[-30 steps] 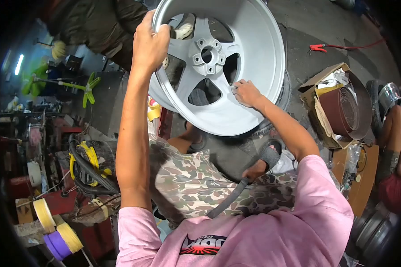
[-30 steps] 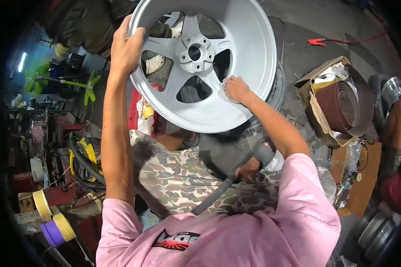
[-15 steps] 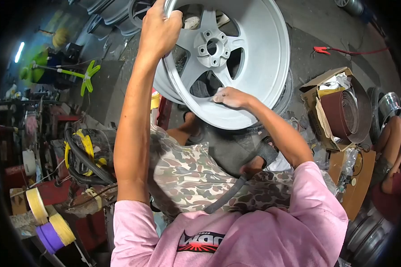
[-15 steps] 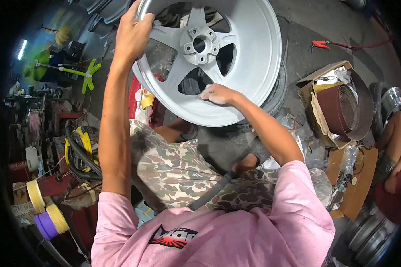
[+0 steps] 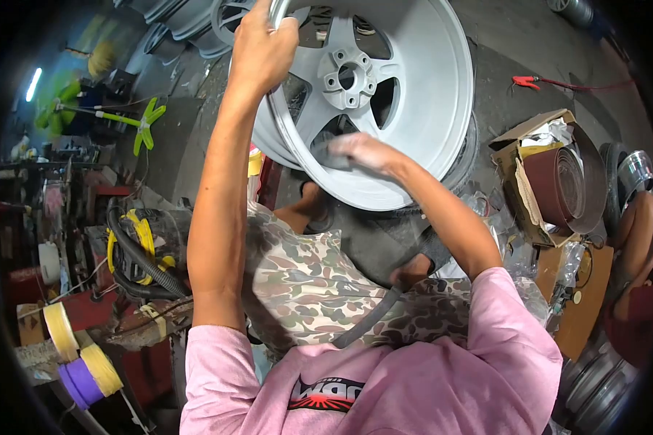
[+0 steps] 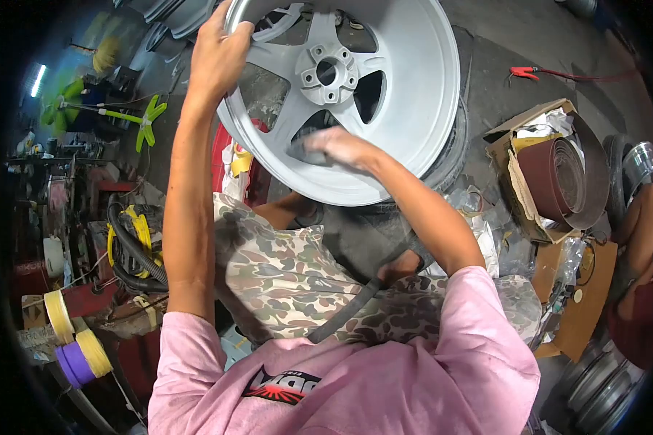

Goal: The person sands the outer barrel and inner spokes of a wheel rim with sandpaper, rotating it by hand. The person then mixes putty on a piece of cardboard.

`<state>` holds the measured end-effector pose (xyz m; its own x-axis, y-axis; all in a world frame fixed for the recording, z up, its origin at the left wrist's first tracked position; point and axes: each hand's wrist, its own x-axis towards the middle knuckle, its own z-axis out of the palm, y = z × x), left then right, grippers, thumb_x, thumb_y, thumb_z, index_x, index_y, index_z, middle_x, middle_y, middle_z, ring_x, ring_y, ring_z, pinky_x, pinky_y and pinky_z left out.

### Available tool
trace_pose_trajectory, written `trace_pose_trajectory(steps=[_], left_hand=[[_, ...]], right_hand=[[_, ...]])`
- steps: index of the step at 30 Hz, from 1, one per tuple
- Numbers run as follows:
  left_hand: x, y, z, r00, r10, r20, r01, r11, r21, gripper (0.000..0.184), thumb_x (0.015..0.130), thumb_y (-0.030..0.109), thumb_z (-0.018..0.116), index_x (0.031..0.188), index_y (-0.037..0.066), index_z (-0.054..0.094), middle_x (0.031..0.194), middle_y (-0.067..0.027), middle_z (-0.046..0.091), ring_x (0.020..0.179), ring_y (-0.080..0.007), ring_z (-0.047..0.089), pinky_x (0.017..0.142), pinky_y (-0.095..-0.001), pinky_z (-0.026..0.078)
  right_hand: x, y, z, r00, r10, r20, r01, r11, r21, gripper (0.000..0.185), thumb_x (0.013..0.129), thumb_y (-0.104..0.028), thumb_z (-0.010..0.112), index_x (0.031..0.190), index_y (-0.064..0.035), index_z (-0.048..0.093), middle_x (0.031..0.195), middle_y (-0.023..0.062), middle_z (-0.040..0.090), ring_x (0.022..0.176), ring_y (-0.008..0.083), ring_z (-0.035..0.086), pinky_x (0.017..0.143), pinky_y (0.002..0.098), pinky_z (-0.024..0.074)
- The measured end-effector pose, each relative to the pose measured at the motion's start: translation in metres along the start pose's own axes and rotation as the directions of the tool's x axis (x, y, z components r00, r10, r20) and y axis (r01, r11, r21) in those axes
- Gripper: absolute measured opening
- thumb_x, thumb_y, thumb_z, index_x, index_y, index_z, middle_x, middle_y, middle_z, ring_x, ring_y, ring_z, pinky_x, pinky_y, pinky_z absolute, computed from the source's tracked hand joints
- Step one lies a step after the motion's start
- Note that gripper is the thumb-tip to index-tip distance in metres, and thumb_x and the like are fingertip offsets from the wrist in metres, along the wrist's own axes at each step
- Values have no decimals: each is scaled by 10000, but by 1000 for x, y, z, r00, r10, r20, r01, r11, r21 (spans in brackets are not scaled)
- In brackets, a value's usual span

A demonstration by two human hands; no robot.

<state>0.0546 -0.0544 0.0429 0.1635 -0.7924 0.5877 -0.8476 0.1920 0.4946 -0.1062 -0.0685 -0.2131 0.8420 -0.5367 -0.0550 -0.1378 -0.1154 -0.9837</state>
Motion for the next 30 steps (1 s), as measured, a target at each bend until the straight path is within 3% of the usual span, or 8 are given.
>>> trace_pose_trajectory(steps=[1, 5, 7, 10, 12, 15, 19, 30], left_hand=[[0, -1, 0, 1000, -10, -10, 10, 999, 43, 465, 927, 180, 495, 1346, -4, 573, 1253, -260, 650, 1221, -415, 593, 1051, -425, 442], [6, -3, -2, 994, -27, 106, 39, 993, -111, 461, 924, 165, 493, 1335, -23, 584, 1283, -247, 643, 1251, -373, 584, 1072, -411, 428], [6, -5, 2, 999, -32, 28, 33, 999, -34, 464, 911, 154, 491, 1328, -24, 591, 1279, -242, 647, 1242, -345, 593, 1064, -402, 434], [5, -13, -3, 993, -105, 59, 103, 994, 40, 429, 910, 192, 565, 1303, 25, 610, 877, -72, 669, 791, -137, 596, 761, -302, 491], [5, -13, -3, 991, -118, 66, 118, 993, 11, 432, 912, 195, 569, 1306, 23, 608, 867, -65, 664, 780, -132, 592, 755, -296, 489], [6, -9, -4, 993, -107, 55, 106, 994, 12, 436, 918, 196, 577, 1314, 17, 604, 852, -50, 657, 758, -117, 582, 737, -283, 486], [7, -24, -3, 981, -165, 107, 170, 984, -43, 435, 928, 196, 583, 1320, 10, 596, 850, -42, 658, 753, -101, 576, 728, -268, 482], [9, -20, -8, 989, -141, 43, 142, 990, -25, 459, 868, 186, 553, 1292, 26, 622, 896, -169, 693, 832, -250, 673, 832, -367, 513]], right_hand=[[1, -5, -3, 994, 74, -76, -36, 909, 415, 394, 970, -328, 613, 1152, 2, 729, 982, 203, 724, 994, 363, 671, 931, 377, 519], [-8, 48, -28, 984, 156, -87, -153, 485, -861, 229, 922, -158, 577, 943, -14, 755, 972, 192, 743, 849, 347, 722, 805, 439, 583], [-7, 56, -3, 999, -19, -37, -23, 495, -868, 235, 882, -128, 548, 853, 33, 717, 940, 266, 705, 898, 409, 709, 801, 479, 578], [33, -12, 18, 972, 62, 228, 127, 679, -723, 265, 821, -203, 654, 905, 32, 744, 1021, 295, 708, 961, 417, 707, 812, 494, 563], [37, -61, 24, 998, -40, 40, 39, 999, 10, 348, 945, -232, 625, 1103, 61, 727, 1030, 181, 754, 961, 271, 716, 872, 397, 550], [68, -70, 15, 987, -34, -159, 156, 458, 875, 313, 1034, -223, 558, 1122, 33, 715, 1062, 73, 747, 915, 159, 653, 850, 292, 512], [40, -15, 5, 869, -305, -390, 150, 913, -379, 287, 995, -204, 552, 1143, -16, 711, 962, 201, 648, 933, 376, 650, 864, 415, 507], [17, -3, 5, 973, -111, 203, 107, 994, 27, 354, 967, -251, 548, 1134, 6, 726, 1160, 187, 611, 1031, 374, 620, 937, 428, 492]])
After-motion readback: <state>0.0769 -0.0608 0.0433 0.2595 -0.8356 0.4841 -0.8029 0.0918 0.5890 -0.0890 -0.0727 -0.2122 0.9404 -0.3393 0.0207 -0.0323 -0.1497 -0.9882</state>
